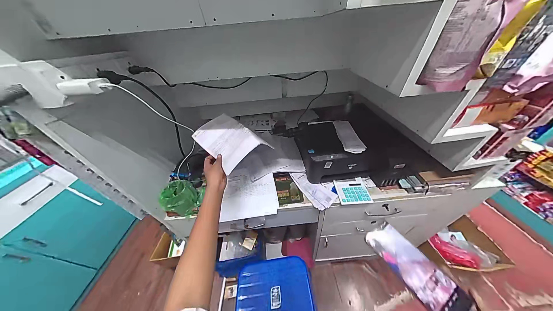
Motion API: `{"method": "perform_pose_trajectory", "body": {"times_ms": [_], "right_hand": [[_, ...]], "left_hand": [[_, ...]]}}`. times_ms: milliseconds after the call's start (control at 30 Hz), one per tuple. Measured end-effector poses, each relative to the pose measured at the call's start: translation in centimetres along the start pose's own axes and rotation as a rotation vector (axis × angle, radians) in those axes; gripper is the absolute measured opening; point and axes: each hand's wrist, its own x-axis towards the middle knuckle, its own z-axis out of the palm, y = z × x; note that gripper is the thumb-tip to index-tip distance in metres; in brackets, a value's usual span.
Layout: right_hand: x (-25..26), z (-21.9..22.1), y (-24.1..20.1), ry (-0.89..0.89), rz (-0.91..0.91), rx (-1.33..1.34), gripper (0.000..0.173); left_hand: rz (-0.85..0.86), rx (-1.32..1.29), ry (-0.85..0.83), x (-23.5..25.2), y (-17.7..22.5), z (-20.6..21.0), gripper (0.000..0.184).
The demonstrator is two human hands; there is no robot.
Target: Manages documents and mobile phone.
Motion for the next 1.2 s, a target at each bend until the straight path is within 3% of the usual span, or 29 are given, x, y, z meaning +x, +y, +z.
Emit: {"method": "perform_pose_trajectory", "body": {"times_ms": [133,233,333,467,533,633,733,933,1067,1200], "right_hand": [[1.8,5.5,-0.5,-0.045,-0.024,0.019,0.044],[4.4,8.2,-0.7,-0.091,-0.002,-0.011,0.048],[7.3,9.6,-0.3,-0.115,0.017,-0.01,0.046],[10.4,10.4,-0.1,-0.219,0.103,0.008,0.049],[11.3,10.4,-0.2,-0.237,0.148,-0.013,0.05],[12.3,9.8,0.2,-0.263,0.186,-0.028,0.052],[12.7,9.4,0.5,-0.214,0.232,-0.072,0.05],[13.5,9.1,1.7,-0.217,0.289,-0.065,0.051],[12.8,9.1,2.1,-0.194,0.279,-0.079,0.051],[12.3,8.9,2.3,-0.181,0.285,-0.095,0.05]], "left_hand": [[-0.211,0.19,-0.172,-2.2,-2.4,-4.9,0.04],[-0.314,0.424,-0.182,-2.0,-6.5,-6.9,0.045],[-0.2,0.731,-0.154,-1.9,-9.8,-6.8,0.047],[0.124,1.019,-0.14,-2.4,-11.6,-4.0,0.065],[0.338,1.118,-0.316,-5.7,-13.2,-2.4,0.068],[0.56,1.214,-0.738,-10.9,-15.7,-0.3,0.084],[0.425,1.294,-0.854,-12.9,-17.4,0.1,0.102],[0.286,1.403,-0.956,-14.0,-15.9,-0.1,0.057],[0.137,1.311,-1.114,-14.4,-12.7,-0.5,0.046],[0.166,1.165,-1.094,-13.9,-11.1,-0.7,0.04]]}}
